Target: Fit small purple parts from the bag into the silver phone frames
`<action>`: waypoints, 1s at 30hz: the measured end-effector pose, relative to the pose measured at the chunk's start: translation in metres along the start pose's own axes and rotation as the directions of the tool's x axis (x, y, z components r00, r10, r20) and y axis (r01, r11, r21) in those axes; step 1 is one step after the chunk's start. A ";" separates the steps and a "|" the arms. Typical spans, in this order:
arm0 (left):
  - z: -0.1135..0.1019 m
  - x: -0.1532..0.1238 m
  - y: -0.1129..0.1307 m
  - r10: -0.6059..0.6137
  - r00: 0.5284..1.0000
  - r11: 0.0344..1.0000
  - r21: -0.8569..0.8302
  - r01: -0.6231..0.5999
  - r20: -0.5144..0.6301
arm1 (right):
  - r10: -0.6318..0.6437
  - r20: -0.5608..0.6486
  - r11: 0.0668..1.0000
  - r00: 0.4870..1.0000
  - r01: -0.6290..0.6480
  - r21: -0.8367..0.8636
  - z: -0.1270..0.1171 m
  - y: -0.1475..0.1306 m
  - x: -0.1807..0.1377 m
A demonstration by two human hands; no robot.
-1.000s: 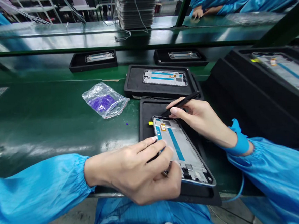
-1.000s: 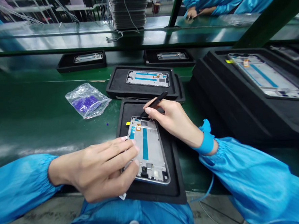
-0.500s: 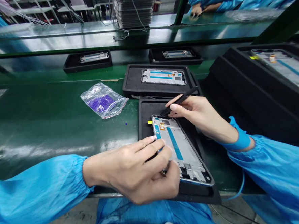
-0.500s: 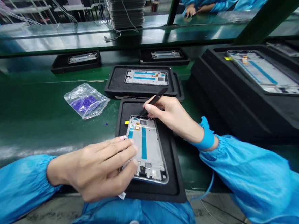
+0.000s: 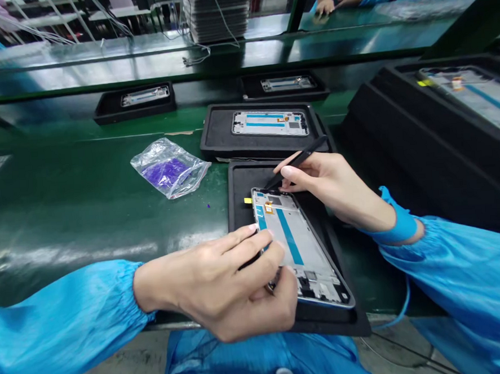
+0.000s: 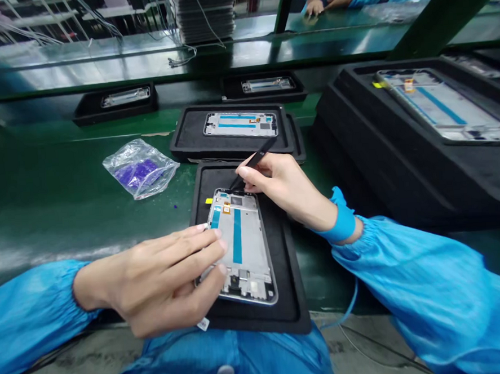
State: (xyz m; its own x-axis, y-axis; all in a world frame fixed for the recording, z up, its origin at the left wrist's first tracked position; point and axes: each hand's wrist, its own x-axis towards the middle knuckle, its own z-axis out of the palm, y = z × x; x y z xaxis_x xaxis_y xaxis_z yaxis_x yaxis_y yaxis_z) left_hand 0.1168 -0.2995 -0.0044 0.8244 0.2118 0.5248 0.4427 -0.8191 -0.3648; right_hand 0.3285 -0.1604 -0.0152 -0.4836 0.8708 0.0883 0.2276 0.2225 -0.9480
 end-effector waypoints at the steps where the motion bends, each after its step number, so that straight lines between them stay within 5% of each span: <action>1: 0.000 0.000 0.000 0.001 1.000 1.000 0.004 -0.001 0.001 | 0.001 0.000 1.000 1.000 -0.001 0.000 0.000 0.000 0.000; 24: 0.003 -0.003 0.001 -0.057 0.998 0.995 -0.079 0.054 -0.031 | -0.002 -0.024 0.999 1.000 0.003 0.039 0.002 0.001 0.000; 30: 0.004 -0.003 0.002 -0.099 0.994 0.991 -0.099 0.093 -0.053 | -0.083 0.013 0.991 0.996 0.084 -0.102 -0.001 0.007 0.001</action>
State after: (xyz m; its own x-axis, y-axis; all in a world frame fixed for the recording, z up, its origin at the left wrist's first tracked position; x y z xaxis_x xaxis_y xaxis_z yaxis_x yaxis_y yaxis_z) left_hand 0.1163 -0.2998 -0.0096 0.7569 0.2630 0.5982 0.4806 -0.8444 -0.2369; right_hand 0.3308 -0.1578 -0.0211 -0.5117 0.8436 0.1630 0.2710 0.3385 -0.9011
